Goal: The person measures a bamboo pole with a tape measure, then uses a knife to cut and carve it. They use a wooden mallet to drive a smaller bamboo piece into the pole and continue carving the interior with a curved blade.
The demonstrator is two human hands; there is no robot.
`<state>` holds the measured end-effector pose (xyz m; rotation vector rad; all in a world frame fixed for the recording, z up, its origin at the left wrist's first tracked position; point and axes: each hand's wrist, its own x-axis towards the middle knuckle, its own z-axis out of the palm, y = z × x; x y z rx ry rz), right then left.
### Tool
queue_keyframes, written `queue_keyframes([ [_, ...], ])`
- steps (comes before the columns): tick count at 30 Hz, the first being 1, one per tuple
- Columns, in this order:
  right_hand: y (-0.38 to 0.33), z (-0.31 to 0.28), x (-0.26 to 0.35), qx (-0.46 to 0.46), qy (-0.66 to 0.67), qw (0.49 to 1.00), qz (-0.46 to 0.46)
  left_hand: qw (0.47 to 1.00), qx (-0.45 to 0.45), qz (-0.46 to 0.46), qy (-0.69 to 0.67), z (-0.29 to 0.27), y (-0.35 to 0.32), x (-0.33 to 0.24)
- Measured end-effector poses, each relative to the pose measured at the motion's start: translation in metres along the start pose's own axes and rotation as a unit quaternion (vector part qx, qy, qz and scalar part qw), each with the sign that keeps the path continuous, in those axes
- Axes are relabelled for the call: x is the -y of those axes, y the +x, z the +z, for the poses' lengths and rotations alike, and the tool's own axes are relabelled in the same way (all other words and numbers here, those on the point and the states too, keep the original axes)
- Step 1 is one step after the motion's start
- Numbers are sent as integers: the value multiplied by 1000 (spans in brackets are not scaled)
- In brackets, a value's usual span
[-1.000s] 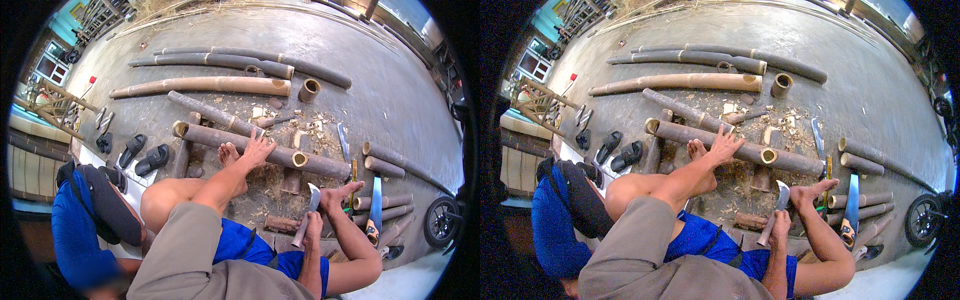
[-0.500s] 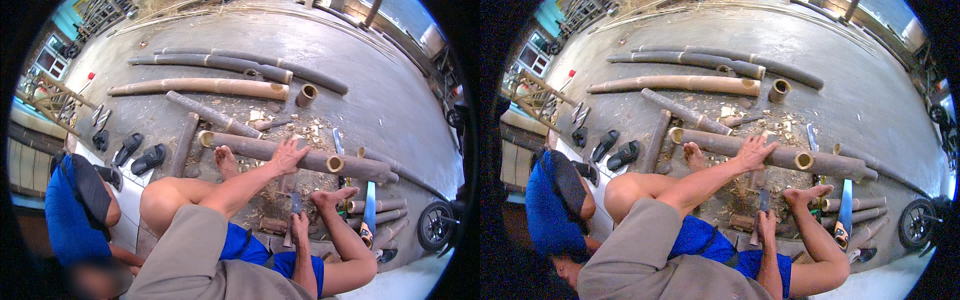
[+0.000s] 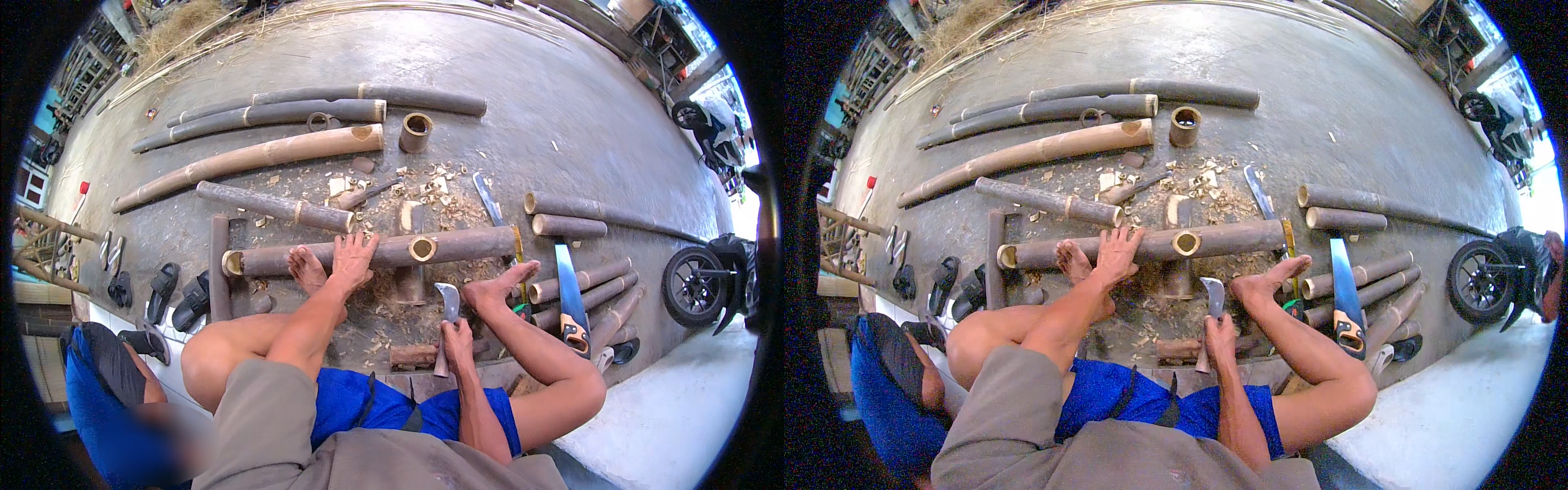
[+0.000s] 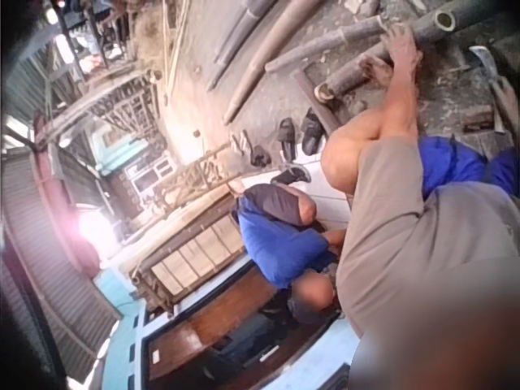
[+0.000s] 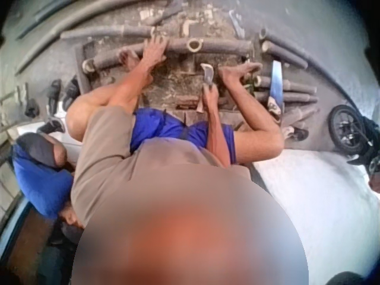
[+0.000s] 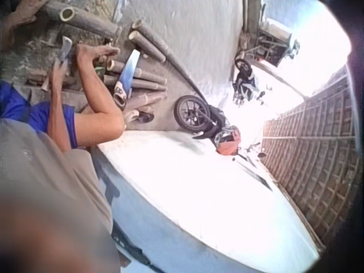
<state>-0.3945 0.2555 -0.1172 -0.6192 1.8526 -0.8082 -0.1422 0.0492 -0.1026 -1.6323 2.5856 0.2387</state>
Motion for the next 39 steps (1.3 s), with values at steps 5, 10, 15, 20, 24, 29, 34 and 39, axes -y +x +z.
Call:
queue_keyframes([
  [5, 13, 1, 0, -77, -168, 978, -94, 998, 54, -21, 7, -2, -4, -2],
  [10, 31, 9, -15, -84, -121, 986, -78, 992, 128, -8, 23, -21, 11, 5],
  [15, 41, 26, -30, -82, -111, 990, 1, 988, 142, 17, -62, -75, 49, 40],
  [20, 54, 38, -36, -84, -42, 994, 56, 987, 70, 121, -84, -180, 75, 73],
  [24, 62, 44, -39, -58, -3, 994, 94, 991, 109, 70, -24, -259, 64, 79],
  [29, 62, 50, -33, -68, 25, 992, 104, 963, 106, 109, -221, -305, 14, 47],
  [34, 63, 61, -33, -66, -26, 992, 106, 970, 188, 94, -123, -350, -60, -16],
  [39, 77, 83, -33, -114, -21, 988, 98, 956, 237, 39, -166, -336, -92, -52],
])
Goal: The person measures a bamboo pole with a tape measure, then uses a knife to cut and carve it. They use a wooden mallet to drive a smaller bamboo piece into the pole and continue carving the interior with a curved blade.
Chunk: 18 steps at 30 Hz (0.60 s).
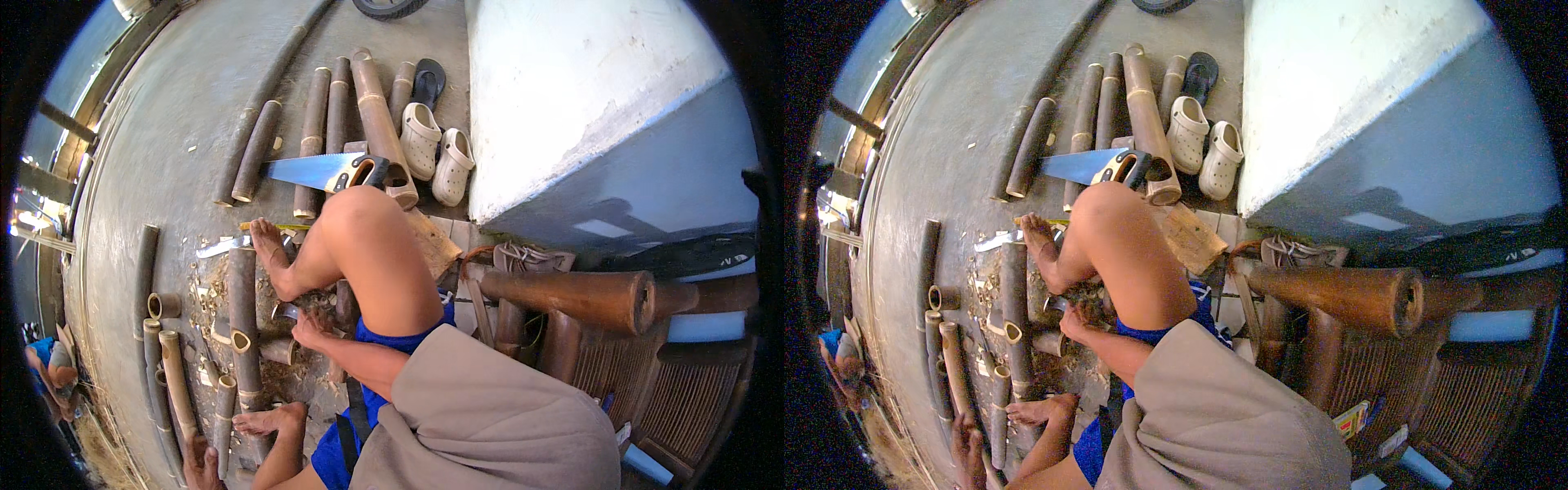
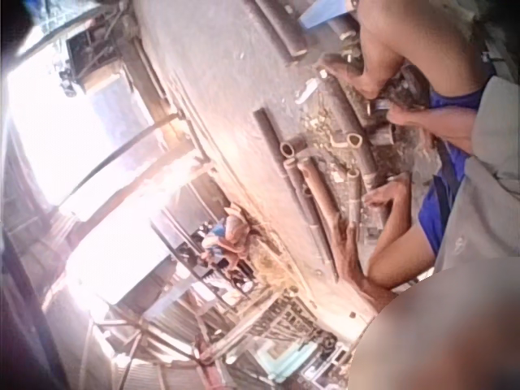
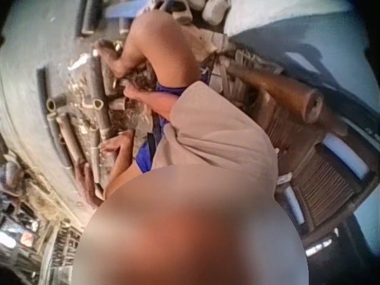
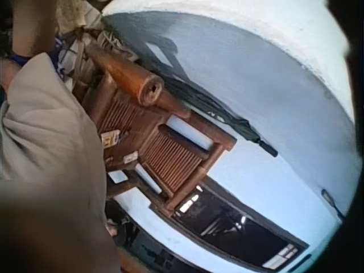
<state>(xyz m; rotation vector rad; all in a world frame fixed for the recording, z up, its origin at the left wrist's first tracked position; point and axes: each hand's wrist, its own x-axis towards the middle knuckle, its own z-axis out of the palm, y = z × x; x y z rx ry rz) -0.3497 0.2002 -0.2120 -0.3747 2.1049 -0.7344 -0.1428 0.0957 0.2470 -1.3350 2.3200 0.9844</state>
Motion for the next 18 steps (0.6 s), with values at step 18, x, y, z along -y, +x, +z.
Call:
queue_keyframes([
  [18, -50, -16, 31, -80, -12, 994, -74, 990, -123, 50, -47, -8, 47, -18],
])
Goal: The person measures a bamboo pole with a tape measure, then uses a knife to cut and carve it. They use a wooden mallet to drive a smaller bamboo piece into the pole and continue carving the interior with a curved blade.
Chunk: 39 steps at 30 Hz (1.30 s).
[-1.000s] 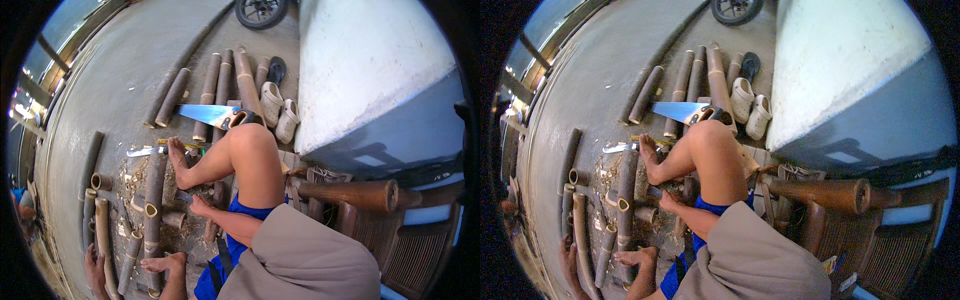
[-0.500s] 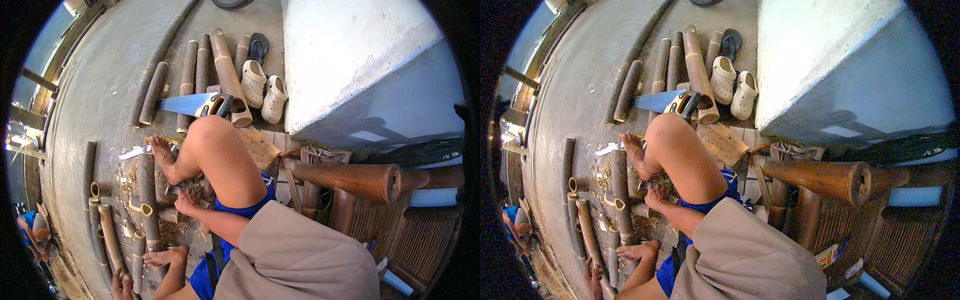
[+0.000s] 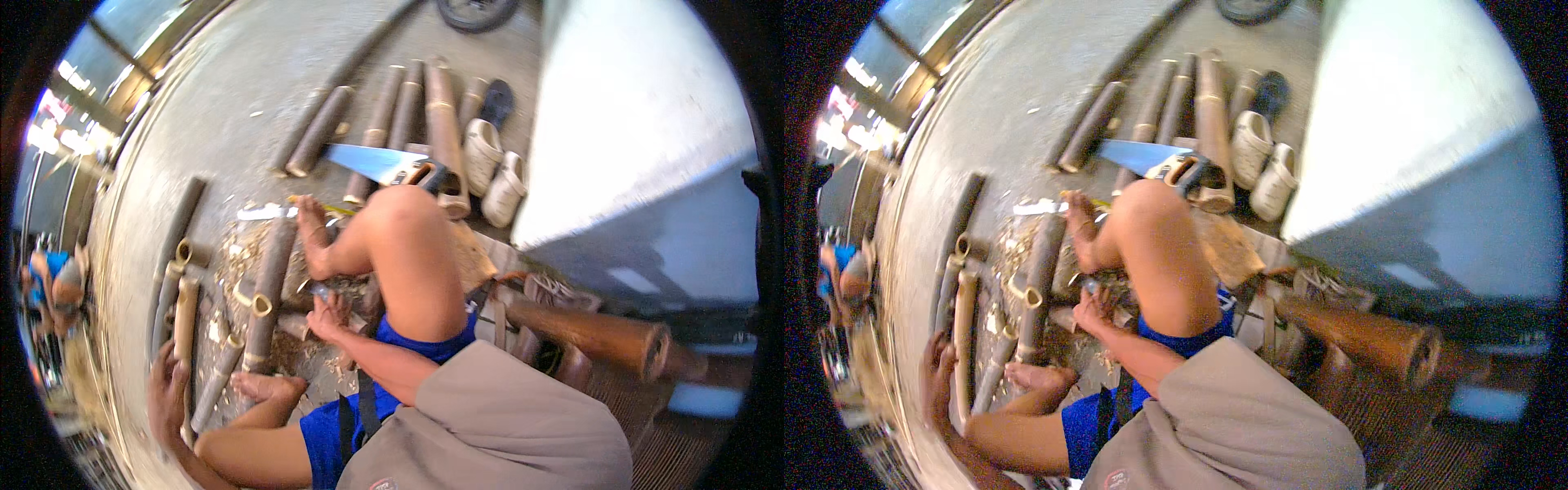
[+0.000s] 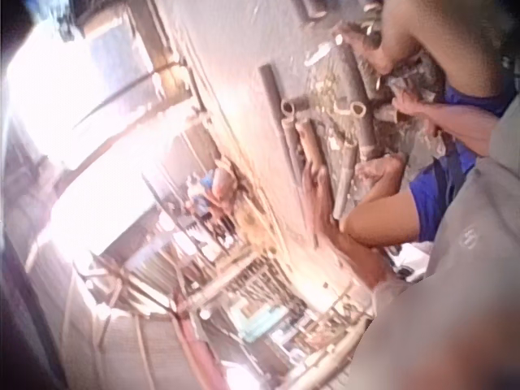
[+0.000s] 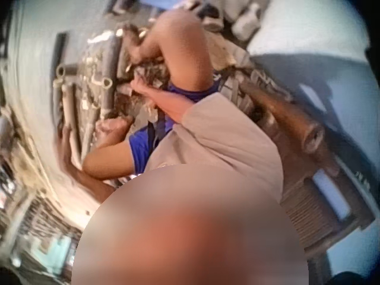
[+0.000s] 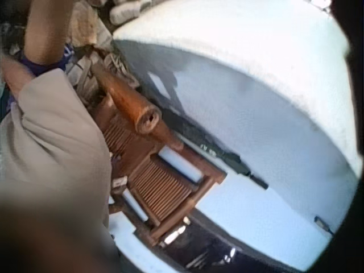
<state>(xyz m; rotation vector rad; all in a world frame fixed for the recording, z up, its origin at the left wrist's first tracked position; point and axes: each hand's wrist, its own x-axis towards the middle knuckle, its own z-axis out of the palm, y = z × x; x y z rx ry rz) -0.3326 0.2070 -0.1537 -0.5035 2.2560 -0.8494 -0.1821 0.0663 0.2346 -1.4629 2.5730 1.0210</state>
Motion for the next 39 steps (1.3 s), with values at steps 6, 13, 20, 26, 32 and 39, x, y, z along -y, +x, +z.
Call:
queue_keyframes([
  [6, 1, -10, -15, -34, -60, 996, -57, 999, -3, 46, 17, 10, 3, -47],
  [13, 23, -21, -49, 13, 23, 976, -216, 979, -68, 170, 85, 24, 25, -31],
  [20, 60, -62, 41, -217, -251, 900, -283, 954, -137, 253, 85, 42, 36, -56],
  [26, 89, -74, 60, -183, -214, 917, -282, 941, -157, 285, 93, 48, 33, -62],
  [32, 42, -11, 64, 13, -54, 916, -397, 918, -224, 324, 44, 45, 41, -67],
  [39, -79, 184, 94, 584, 504, 585, -250, 933, -213, 286, 55, 36, 45, -84],
])
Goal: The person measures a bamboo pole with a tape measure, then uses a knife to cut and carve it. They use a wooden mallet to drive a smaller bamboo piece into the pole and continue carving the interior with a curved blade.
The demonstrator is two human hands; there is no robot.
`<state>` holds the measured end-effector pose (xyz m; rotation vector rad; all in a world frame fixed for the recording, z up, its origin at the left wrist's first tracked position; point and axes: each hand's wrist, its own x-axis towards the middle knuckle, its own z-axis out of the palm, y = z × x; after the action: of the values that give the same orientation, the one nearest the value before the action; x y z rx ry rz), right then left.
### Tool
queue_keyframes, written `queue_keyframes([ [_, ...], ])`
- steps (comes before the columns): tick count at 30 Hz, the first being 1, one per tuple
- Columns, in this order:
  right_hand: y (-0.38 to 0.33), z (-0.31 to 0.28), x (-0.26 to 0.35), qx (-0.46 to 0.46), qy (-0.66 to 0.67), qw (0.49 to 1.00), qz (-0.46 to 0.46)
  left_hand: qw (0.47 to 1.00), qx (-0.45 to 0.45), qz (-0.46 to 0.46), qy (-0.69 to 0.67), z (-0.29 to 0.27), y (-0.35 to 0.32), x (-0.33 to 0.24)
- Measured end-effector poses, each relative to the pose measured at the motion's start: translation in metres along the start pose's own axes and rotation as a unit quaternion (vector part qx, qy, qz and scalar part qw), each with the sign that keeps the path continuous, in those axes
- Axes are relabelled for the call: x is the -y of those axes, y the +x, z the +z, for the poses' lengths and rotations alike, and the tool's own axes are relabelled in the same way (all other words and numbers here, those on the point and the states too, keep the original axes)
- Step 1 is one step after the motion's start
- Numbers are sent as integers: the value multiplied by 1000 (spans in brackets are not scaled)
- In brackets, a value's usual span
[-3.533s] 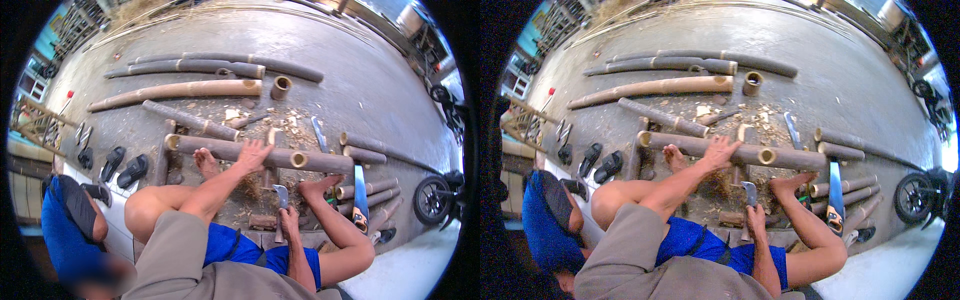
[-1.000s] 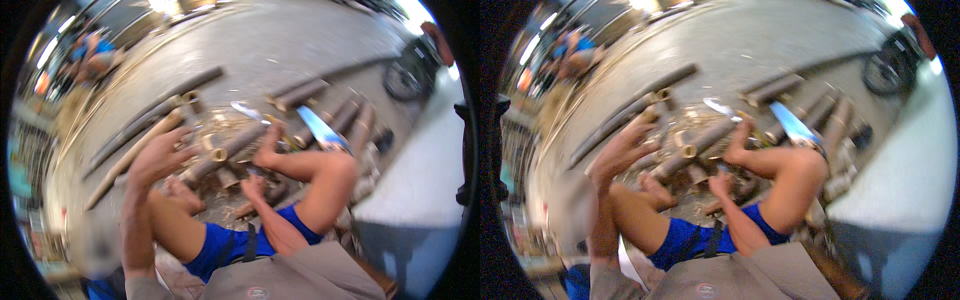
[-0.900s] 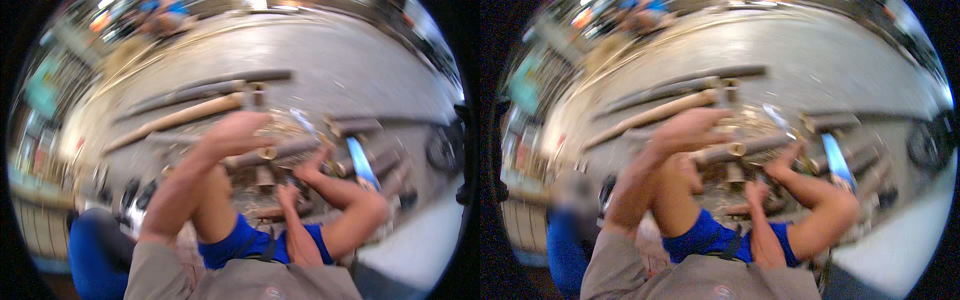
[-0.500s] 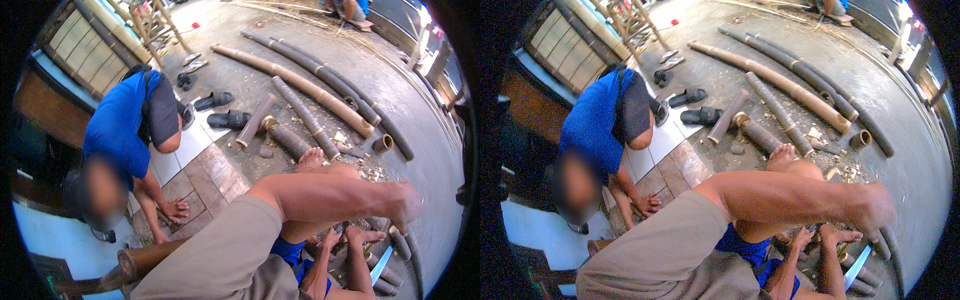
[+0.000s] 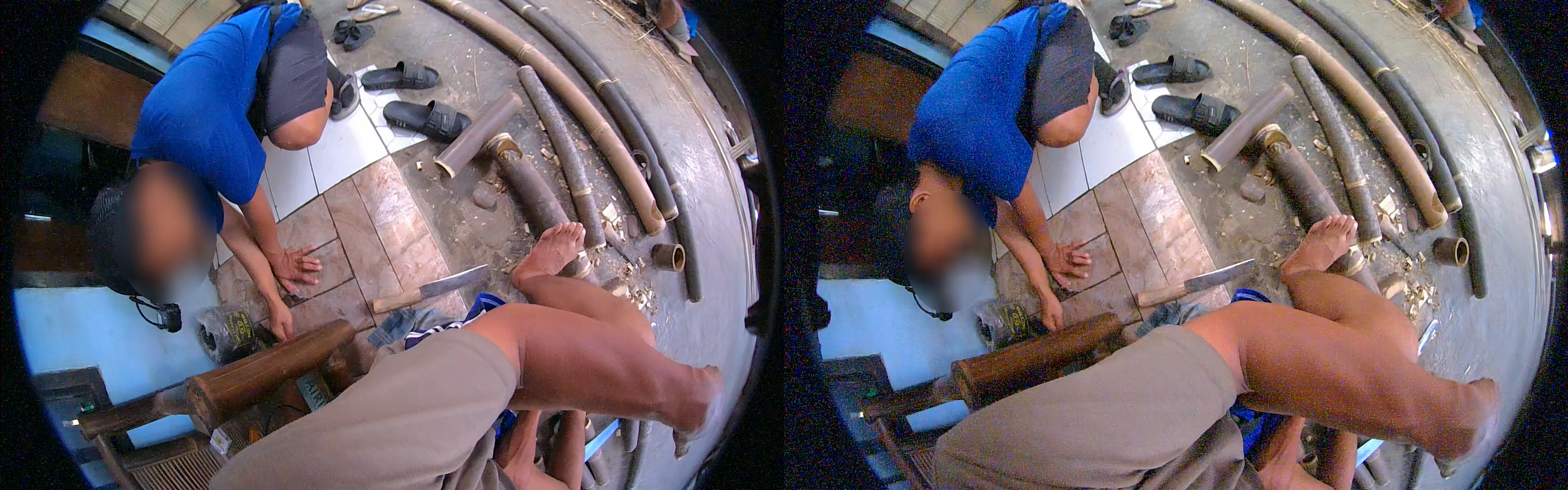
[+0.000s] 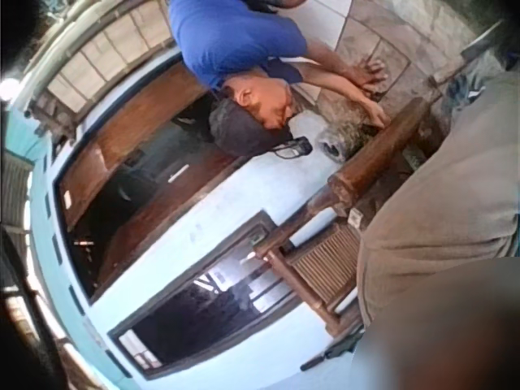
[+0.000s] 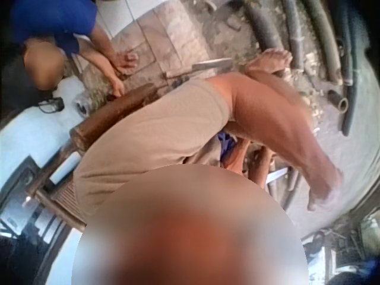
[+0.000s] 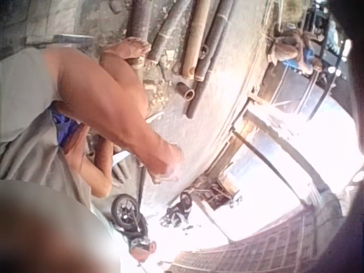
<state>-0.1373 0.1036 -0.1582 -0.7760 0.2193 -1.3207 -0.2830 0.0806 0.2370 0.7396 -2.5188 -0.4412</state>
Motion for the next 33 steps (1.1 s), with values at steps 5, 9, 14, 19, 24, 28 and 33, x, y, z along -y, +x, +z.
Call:
queue_keyframes([
  [5, 8, -8, -47, -164, -15, 982, 97, 1000, -13, 1, -27, -7, 9, 4],
  [9, 5, -24, -44, -91, -227, 969, 37, 999, -20, -15, -46, -12, 14, 14],
  [14, 1, -32, -46, -13, -215, 976, 28, 997, -21, -39, -68, -16, 20, 26],
  [19, 5, -27, -44, -108, -241, 961, 82, 995, -4, -72, -76, -22, 38, 37],
  [24, -83, -71, 69, -183, -646, 717, 188, 994, -54, -22, 91, -17, -2, 54],
  [28, -211, -147, 180, -272, -704, 491, 436, 994, 103, -30, 29, -44, -48, 97],
  [33, -244, -152, 185, -427, -573, 600, 359, 949, 292, -101, 68, -54, -73, 158],
])
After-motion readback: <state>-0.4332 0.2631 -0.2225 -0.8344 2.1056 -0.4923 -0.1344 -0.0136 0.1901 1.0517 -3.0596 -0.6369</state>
